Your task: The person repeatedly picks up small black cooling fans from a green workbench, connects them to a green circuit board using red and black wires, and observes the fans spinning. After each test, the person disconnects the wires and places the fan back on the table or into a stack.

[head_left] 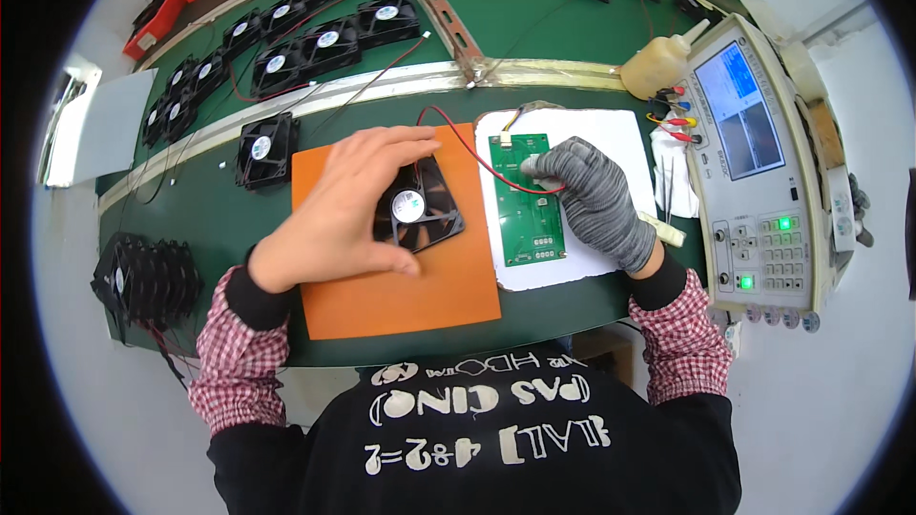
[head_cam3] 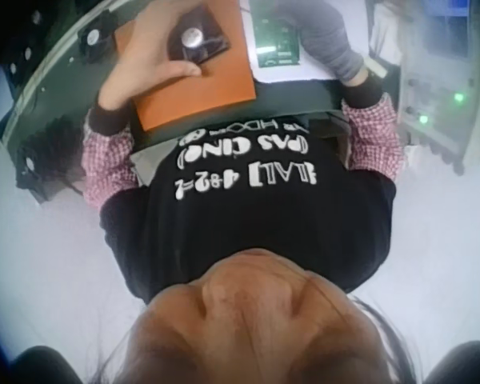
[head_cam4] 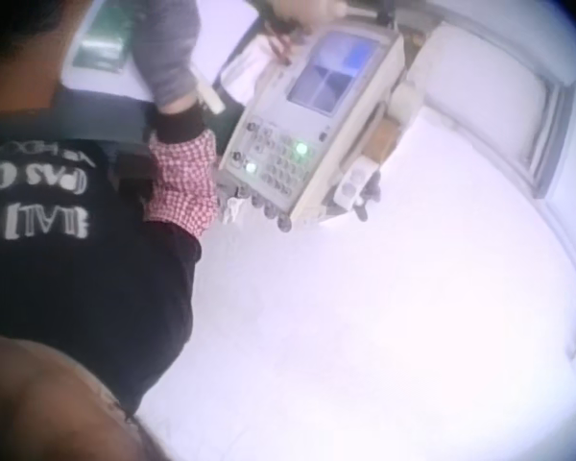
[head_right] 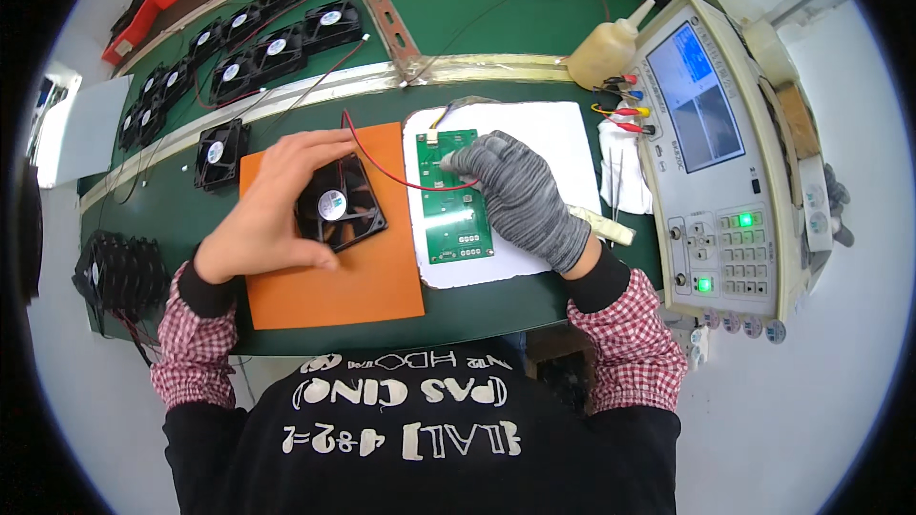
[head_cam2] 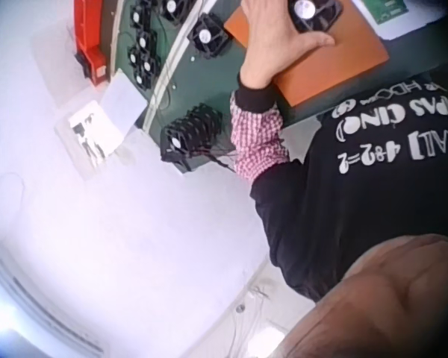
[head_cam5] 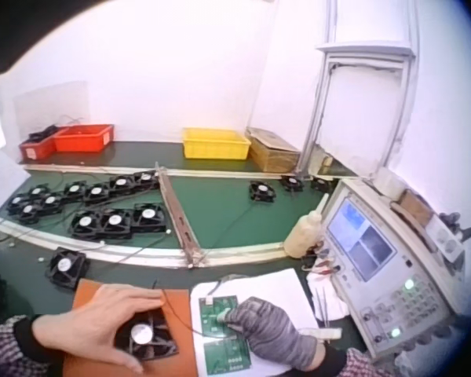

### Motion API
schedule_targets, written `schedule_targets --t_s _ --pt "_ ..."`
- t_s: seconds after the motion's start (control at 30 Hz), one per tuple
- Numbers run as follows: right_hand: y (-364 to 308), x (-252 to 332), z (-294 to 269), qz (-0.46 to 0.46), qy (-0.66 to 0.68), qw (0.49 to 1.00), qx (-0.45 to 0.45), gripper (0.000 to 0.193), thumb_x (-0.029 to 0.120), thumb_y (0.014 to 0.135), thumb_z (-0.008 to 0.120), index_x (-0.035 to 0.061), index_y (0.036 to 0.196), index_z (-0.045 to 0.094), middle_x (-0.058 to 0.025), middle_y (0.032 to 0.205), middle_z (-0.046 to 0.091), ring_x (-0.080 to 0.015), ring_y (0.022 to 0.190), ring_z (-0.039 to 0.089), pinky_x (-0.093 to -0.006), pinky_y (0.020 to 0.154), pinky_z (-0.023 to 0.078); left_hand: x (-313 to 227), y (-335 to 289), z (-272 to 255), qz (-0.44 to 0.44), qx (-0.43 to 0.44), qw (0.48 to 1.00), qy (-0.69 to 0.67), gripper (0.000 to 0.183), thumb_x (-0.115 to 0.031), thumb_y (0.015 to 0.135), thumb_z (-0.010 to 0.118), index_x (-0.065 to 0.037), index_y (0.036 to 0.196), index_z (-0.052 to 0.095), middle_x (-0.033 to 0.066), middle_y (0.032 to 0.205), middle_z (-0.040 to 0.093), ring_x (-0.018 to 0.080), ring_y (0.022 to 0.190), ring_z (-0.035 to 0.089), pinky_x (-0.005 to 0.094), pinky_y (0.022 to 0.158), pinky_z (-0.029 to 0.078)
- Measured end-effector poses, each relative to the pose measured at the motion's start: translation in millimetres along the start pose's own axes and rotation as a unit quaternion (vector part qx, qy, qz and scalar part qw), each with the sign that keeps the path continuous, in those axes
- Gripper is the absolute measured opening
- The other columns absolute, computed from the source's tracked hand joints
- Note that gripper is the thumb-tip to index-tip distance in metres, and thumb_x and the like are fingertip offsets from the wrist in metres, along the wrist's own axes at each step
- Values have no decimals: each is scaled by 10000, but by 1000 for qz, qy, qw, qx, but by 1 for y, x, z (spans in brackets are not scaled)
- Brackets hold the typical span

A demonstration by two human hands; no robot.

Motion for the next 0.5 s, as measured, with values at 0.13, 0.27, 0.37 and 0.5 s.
schedule_targets --t_s 0.13,0.27,0.37,0.5 --pt "2 8 4 -66 -127 989 42 317 -7 728 640 90 1029 667 -114 844 621 -296 803 623 -388 748 521 26 -16 25 -56 -8 996 -72 936 -475 595 865 -34 1333 494 162 1296 470 363 1276 417 439 1052 364" --pt "2 -4 0 9 -40 999 27 252 5 740 690 63 985 674 -111 872 623 -294 828 629 -376 776 523 9 -19 27 -86 18 996 27 964 -463 581 880 -37 1348 481 180 1285 460 368 1169 461 430 1002 393" --pt "1 -11 -2 63 17 998 16 204 7 747 720 33 944 673 -112 882 618 -286 847 633 -361 794 523 4 -20 31 -96 -20 994 47 941 -378 593 873 -18 1356 455 181 1225 489 365 1118 468 437 979 391" --pt "-1 -13 -3 83 0 996 20 181 -7 748 725 13 920 669 -114 908 610 -268 870 634 -344 799 522 5 -19 29 -84 -33 992 90 881 -283 605 848 -1 1342 456 185 1209 500 359 1111 471 435 957 395"
Point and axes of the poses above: each hand's wrist, its own y-axis towards the middle knuckle, its own z-axis out of the palm, x = y × z, the point moved 6 cm from there along y, towards the middle knuckle
